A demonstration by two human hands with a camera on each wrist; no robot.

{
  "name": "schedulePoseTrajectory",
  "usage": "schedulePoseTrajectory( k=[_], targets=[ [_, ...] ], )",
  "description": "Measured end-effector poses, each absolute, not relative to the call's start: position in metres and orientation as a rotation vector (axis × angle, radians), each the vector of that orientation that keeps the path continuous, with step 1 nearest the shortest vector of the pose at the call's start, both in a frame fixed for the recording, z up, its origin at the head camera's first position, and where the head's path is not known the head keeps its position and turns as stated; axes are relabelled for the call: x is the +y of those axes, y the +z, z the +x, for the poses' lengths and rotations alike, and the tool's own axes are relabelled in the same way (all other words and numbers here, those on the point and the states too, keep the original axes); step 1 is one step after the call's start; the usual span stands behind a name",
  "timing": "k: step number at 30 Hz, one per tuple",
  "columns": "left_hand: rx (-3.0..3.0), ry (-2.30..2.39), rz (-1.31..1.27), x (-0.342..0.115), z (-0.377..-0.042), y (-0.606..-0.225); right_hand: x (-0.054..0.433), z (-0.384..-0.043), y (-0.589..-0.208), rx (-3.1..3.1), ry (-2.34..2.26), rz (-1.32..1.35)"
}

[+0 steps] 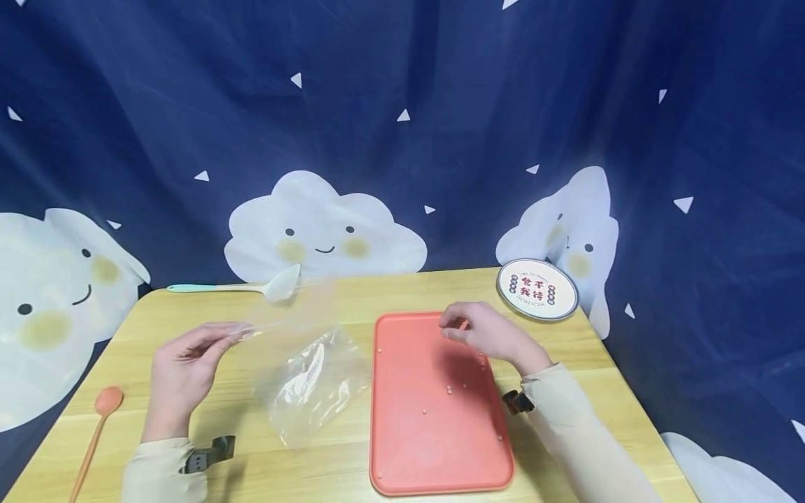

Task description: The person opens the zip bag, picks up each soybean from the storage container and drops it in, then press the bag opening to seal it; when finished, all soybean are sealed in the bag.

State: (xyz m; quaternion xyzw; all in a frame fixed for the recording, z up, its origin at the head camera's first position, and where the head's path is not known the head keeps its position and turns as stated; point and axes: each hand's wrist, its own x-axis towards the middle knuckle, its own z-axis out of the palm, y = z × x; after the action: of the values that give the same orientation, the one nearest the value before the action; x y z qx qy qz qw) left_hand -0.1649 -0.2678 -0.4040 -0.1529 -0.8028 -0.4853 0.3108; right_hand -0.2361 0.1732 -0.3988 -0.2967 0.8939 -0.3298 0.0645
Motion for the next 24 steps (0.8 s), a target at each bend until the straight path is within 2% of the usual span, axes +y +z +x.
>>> schedulePoseTrajectory(
  k=[5,9,24],
  targets=[
    [-2.160,-1.267,-0.324,-0.276,-0.163,-0.406,0.185,-0.230,-0.418,2.676,-0.927,-0.861],
    [-2.179,-1.257,-0.394,-0.276,-0.165,-0.419,0.193,-0.225,-0.432,2.661,-0.840,-0.870],
    [-2.296,-1.244,-0.424,-0.244,-0.153,-0.458,0.199,-0.212,-0.464,2.654,-0.730,-0.921]
  ],
)
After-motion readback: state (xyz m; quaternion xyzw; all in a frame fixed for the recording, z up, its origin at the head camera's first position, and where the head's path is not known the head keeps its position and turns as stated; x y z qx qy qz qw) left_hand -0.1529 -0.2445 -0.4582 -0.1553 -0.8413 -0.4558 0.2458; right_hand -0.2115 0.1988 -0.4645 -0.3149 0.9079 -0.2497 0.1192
